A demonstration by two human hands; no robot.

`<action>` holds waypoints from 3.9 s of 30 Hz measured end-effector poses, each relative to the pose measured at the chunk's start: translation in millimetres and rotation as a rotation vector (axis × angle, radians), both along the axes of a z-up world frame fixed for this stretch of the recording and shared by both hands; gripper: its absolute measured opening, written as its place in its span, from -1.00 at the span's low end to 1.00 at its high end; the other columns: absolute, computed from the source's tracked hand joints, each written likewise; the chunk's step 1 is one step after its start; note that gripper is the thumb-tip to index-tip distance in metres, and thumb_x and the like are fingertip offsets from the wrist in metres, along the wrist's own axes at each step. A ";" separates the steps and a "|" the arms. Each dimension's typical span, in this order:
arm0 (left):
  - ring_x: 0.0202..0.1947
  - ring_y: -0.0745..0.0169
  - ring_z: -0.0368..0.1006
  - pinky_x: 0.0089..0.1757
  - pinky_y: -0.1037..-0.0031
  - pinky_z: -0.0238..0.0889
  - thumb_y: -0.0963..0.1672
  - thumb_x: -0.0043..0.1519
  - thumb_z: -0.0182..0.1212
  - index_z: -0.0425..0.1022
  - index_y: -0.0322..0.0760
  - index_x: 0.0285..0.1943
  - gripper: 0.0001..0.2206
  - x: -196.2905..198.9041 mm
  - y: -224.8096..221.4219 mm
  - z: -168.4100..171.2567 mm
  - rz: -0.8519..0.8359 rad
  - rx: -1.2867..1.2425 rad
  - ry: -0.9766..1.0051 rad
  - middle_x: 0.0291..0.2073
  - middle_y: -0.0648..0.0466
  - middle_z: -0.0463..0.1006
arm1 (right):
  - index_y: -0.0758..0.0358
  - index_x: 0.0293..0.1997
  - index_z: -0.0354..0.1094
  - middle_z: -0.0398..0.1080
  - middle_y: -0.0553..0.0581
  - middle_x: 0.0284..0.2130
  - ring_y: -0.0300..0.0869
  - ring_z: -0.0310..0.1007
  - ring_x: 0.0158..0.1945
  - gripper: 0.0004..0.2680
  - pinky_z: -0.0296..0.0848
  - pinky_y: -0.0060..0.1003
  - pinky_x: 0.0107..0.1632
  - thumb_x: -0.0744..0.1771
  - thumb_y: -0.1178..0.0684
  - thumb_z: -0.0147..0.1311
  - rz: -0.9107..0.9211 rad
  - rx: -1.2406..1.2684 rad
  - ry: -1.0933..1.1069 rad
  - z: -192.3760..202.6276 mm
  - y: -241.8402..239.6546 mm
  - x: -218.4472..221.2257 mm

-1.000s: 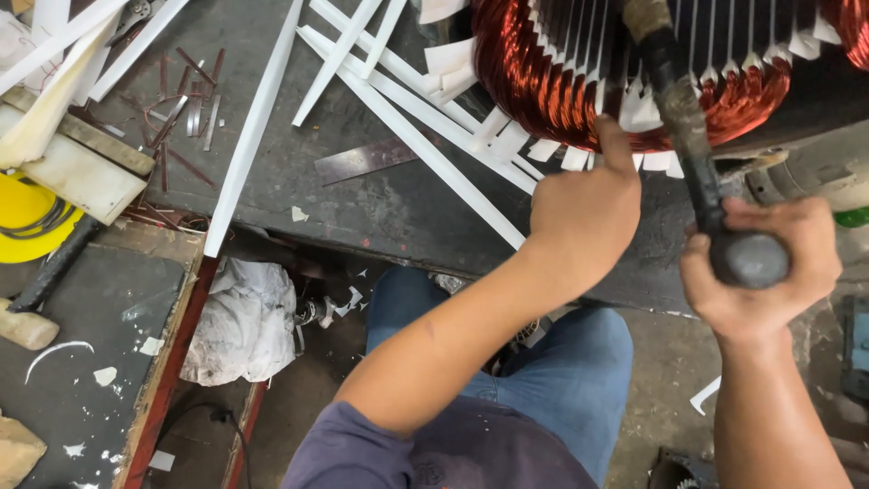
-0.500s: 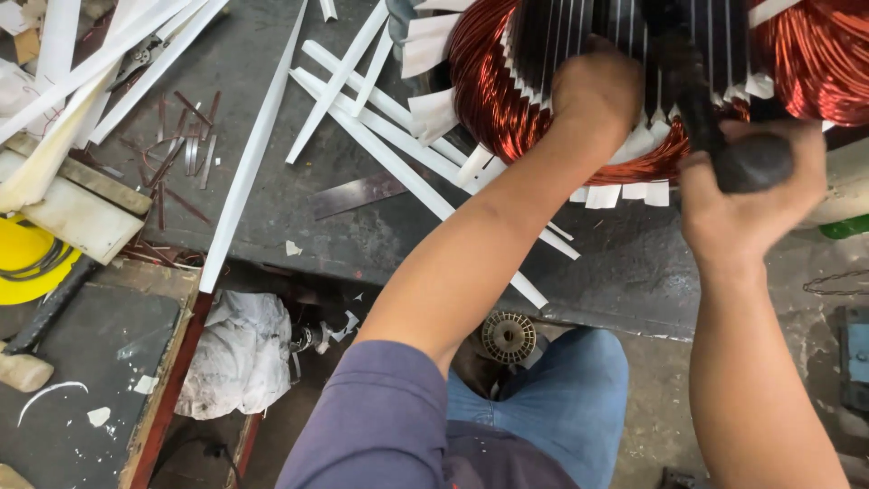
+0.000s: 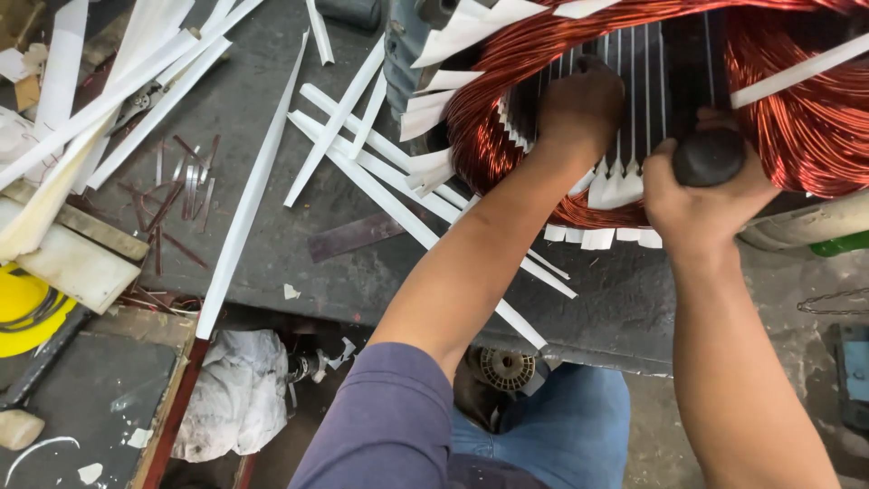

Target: Repairing an electric motor by inserting copper windings and insulation strips into the stator slots and shaping them with a mallet.

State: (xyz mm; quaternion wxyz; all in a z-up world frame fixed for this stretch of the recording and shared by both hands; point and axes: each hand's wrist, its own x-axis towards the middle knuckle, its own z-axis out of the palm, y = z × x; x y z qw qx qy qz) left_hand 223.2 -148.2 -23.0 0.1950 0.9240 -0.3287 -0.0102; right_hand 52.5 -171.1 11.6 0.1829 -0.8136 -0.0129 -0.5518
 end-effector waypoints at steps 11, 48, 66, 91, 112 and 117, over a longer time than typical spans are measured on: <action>-0.77 0.31 0.41 -0.72 0.38 0.13 -0.15 0.20 0.08 0.41 -0.63 0.16 -0.59 -118.3 76.5 39.1 0.024 -0.076 -0.304 -0.80 0.27 0.46 | 0.68 0.02 0.15 0.34 0.56 -0.17 0.21 0.45 -0.12 -0.76 0.53 0.06 -0.03 0.29 0.48 0.07 0.133 0.151 0.003 -2.7 22.1 -48.9; -0.79 0.35 0.37 -0.66 0.48 0.04 -0.18 -0.06 0.17 -0.05 -0.68 0.50 -0.14 -261.2 132.9 31.8 0.080 0.200 -0.162 -0.75 0.28 0.46 | 0.65 -0.10 0.28 0.35 0.55 -0.12 0.11 0.38 -0.15 -0.87 0.49 -0.04 -0.01 0.31 0.41 0.09 0.132 0.177 0.230 19.4 49.3 -192.4; -0.80 0.34 0.32 -0.67 0.50 -0.05 -0.22 -0.01 0.19 -0.19 -0.71 0.52 -0.11 -213.3 138.0 30.8 -0.074 0.203 -0.083 -0.73 0.26 0.51 | 0.73 -0.14 0.20 0.36 0.65 -0.19 0.31 0.32 -0.16 -0.83 0.32 0.15 0.06 0.33 0.42 0.19 0.152 -0.108 0.076 9.5 27.6 -164.5; -0.18 -0.16 0.60 -0.32 0.17 0.44 -0.24 0.24 -0.13 -0.15 -0.64 0.51 -0.39 -19.1 -7.5 9.0 -0.039 0.138 0.047 -0.12 -0.10 0.63 | 0.49 -0.15 0.55 0.51 0.25 -0.33 -0.04 0.55 -0.23 -0.84 0.51 -0.16 -0.08 0.25 0.23 0.20 -0.172 0.014 0.201 8.1 11.6 -43.9; -0.20 -0.06 0.62 -0.31 0.15 0.48 -0.15 0.24 -0.11 0.50 -0.29 0.04 -0.70 -61.8 34.7 19.6 -0.093 -0.132 -0.084 -0.25 0.01 0.68 | 0.47 -0.26 0.46 0.52 0.26 -0.26 0.05 0.55 -0.13 -0.87 0.49 -0.11 0.07 0.21 0.24 0.21 -0.194 -0.005 0.135 7.2 23.6 -47.9; -0.60 0.17 0.55 -0.57 0.34 0.26 -0.22 0.15 -0.06 -0.16 -0.70 0.52 -0.30 -144.0 111.4 67.1 -0.120 0.118 0.026 -0.55 0.13 0.63 | 0.55 -0.23 0.29 0.37 0.41 -0.21 0.14 0.38 -0.13 -0.89 0.35 -0.02 0.09 0.26 0.39 0.12 -0.040 0.079 0.047 1.2 40.9 -89.8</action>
